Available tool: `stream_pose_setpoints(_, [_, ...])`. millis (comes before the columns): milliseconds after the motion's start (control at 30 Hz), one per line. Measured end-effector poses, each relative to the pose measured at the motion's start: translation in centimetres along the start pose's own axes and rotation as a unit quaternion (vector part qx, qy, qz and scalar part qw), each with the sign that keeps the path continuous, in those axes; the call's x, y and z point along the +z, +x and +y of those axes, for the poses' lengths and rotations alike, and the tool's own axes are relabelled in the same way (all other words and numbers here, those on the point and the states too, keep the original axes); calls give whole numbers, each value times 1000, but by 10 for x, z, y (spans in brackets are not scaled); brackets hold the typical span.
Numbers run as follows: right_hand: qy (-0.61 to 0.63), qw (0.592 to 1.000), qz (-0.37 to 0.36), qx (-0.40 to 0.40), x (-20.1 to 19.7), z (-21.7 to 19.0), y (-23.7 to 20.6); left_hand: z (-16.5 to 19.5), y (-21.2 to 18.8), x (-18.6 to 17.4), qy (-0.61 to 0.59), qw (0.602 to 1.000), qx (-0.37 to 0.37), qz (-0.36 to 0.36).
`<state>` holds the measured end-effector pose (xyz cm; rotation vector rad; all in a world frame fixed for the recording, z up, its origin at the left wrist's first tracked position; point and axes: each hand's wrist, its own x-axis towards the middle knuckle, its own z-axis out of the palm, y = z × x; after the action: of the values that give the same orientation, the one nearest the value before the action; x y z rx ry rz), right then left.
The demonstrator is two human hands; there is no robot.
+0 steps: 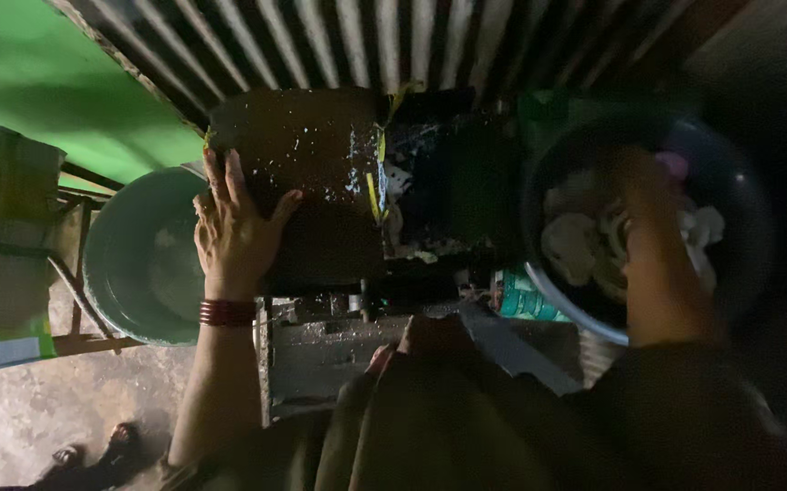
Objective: The person feeds white coconut pieces into a rotating grater using their right hand while holding a pink plastic spoon in their left hand. The grated coconut falls into a basin below.
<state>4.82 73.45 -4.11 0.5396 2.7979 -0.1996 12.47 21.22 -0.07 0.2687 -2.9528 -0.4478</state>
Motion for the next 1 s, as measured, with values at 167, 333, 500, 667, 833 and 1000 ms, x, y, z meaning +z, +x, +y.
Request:
stream_pose_setpoints(167, [-18, 999, -18, 28, 30, 20, 33, 4, 3, 5, -20, 1000, 3, 4])
stream_pose_setpoints(333, [-1, 1000, -9, 29, 43, 21, 39, 4, 7, 9, 5, 999, 34, 41])
stream_pose_setpoints(500, [20, 999, -4, 37, 50, 24, 38, 3, 6, 8, -7, 1000, 17, 19])
stream_pose_setpoints(667, [72, 997, 21, 31, 52, 24, 33, 3, 5, 7, -8, 999, 25, 28])
stream_pose_setpoints(833, [406, 905, 111, -64, 18, 18, 6, 0, 8, 7, -11, 998, 41, 42])
stream_pose_setpoints(1000, [685, 619, -141, -358, -23, -43, -32, 0, 8, 5, -20, 998, 38, 34])
